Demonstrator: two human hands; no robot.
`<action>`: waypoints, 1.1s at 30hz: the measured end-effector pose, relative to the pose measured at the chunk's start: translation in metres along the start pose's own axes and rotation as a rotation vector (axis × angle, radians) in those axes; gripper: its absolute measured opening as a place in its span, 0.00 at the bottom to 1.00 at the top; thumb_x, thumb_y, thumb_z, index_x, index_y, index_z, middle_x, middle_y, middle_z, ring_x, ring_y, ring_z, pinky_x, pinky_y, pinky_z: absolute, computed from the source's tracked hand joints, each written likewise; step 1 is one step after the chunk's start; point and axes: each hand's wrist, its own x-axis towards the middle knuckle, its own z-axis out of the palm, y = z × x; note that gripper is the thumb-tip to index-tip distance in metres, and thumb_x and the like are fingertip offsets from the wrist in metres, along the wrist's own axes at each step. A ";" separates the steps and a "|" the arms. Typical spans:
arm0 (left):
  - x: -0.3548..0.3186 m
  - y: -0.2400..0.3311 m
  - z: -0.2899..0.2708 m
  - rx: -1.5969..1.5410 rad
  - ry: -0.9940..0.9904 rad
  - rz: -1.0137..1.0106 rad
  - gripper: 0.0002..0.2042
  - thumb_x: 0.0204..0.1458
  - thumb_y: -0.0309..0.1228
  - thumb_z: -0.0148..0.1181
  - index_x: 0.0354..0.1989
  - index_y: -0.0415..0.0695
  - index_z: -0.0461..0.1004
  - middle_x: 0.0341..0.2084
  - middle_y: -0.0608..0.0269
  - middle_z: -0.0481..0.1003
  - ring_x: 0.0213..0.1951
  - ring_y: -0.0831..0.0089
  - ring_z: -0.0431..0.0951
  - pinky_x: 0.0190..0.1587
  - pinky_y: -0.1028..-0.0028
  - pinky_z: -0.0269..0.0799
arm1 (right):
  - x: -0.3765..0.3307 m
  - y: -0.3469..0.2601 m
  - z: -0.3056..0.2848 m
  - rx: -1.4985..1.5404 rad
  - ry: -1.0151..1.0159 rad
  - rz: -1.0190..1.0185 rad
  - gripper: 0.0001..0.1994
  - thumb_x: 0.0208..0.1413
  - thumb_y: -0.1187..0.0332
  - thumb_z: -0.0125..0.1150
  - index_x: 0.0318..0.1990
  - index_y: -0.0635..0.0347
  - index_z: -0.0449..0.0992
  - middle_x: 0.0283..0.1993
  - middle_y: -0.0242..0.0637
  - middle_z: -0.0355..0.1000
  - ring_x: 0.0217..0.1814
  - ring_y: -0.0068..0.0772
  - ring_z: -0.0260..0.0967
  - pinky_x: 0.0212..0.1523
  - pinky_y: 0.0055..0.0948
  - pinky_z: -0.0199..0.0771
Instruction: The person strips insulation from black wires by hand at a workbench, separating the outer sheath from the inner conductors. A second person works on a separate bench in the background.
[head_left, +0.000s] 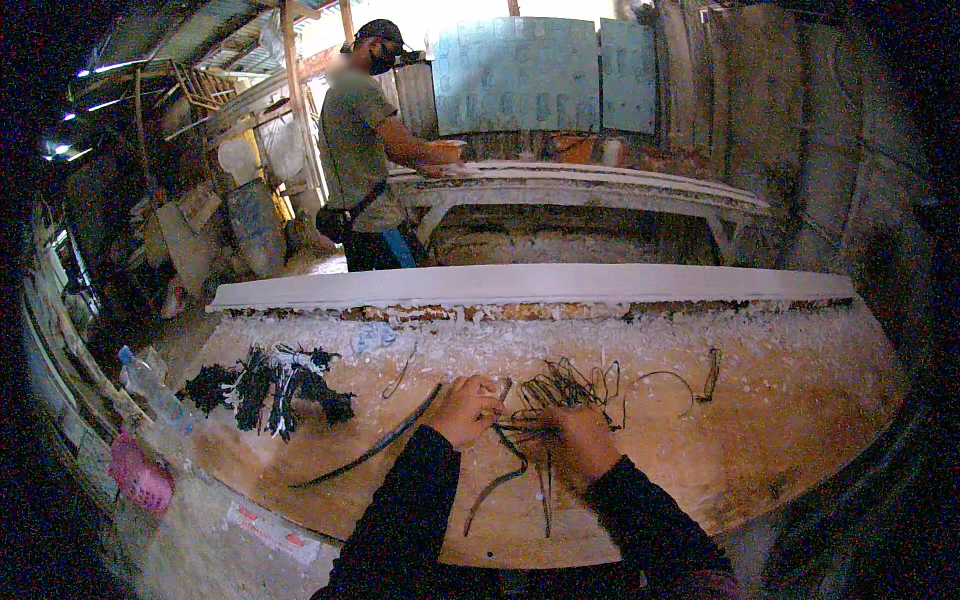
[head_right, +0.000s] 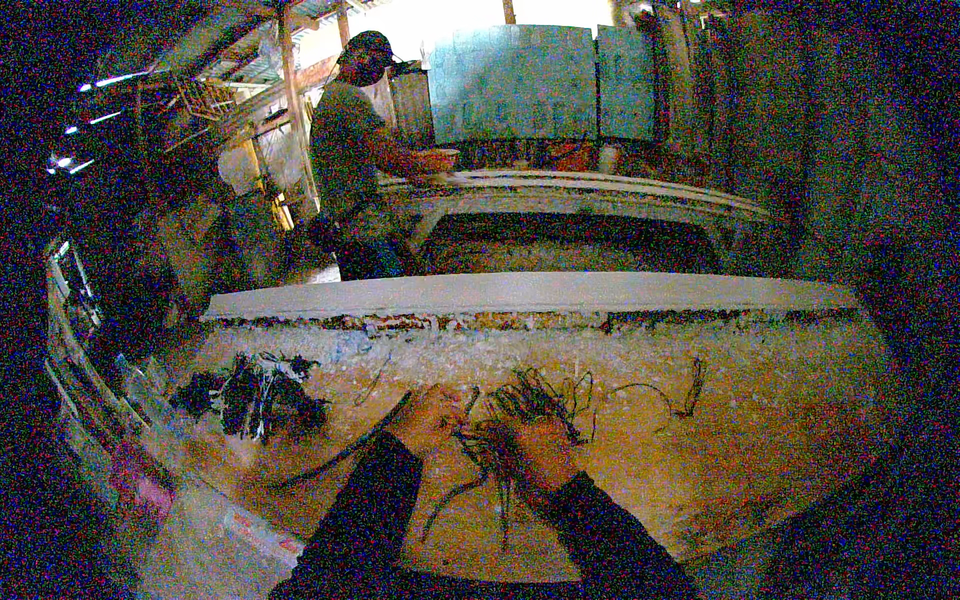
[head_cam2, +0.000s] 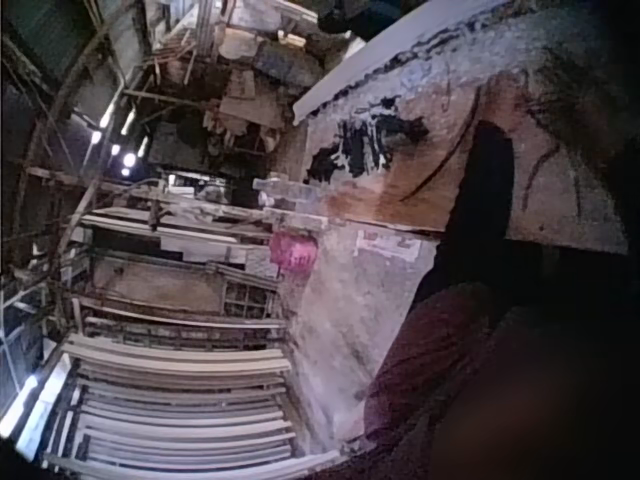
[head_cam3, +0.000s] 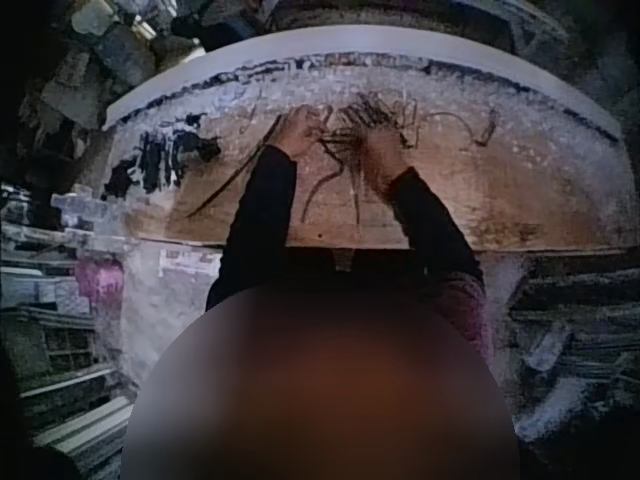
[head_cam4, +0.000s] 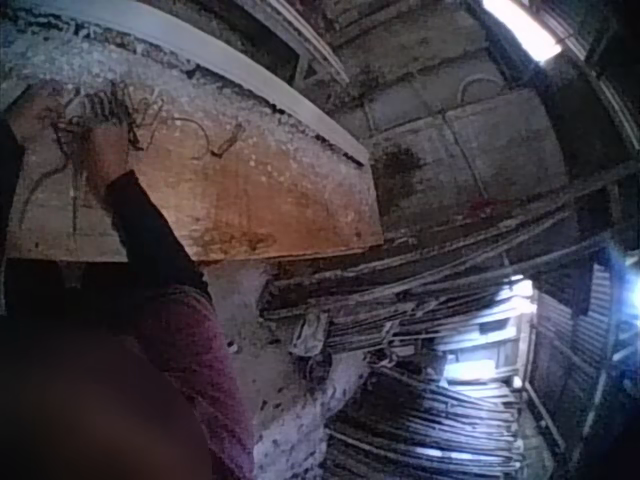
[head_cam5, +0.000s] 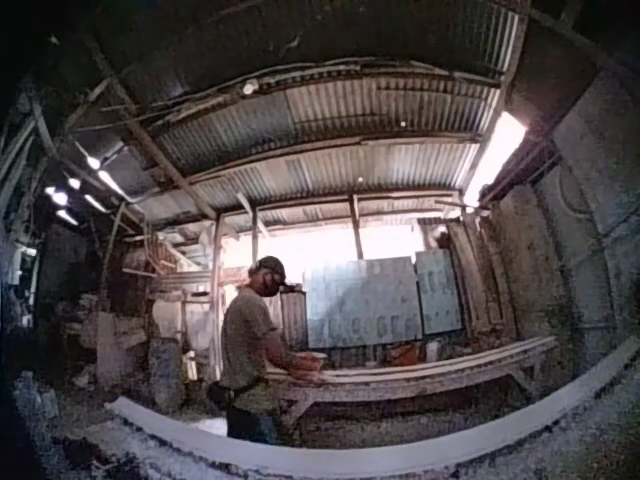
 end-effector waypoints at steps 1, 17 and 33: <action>0.000 0.001 -0.001 -0.003 0.015 0.011 0.09 0.36 0.25 0.57 0.29 0.52 0.75 0.38 0.61 0.64 0.44 0.61 0.61 0.48 0.67 0.58 | 0.000 0.003 -0.002 0.051 0.072 0.012 0.11 0.39 0.71 0.57 0.35 0.55 0.70 0.28 0.42 0.70 0.29 0.44 0.69 0.29 0.36 0.68; 0.011 -0.004 0.026 -0.955 0.153 -0.164 0.07 0.49 0.28 0.48 0.31 0.42 0.71 0.25 0.65 0.69 0.25 0.74 0.68 0.30 0.76 0.66 | 0.009 0.019 -0.001 0.989 0.452 0.277 0.08 0.43 0.77 0.58 0.28 0.58 0.63 0.26 0.28 0.64 0.30 0.19 0.63 0.33 0.20 0.64; 0.000 -0.020 -0.025 -1.228 0.564 -0.548 0.07 0.48 0.34 0.48 0.22 0.47 0.62 0.14 0.76 0.56 0.13 0.88 0.52 0.12 0.85 0.46 | 0.002 0.069 -0.027 1.278 0.157 0.490 0.15 0.54 0.56 0.46 0.19 0.53 0.62 0.16 0.23 0.54 0.18 0.16 0.49 0.20 0.17 0.50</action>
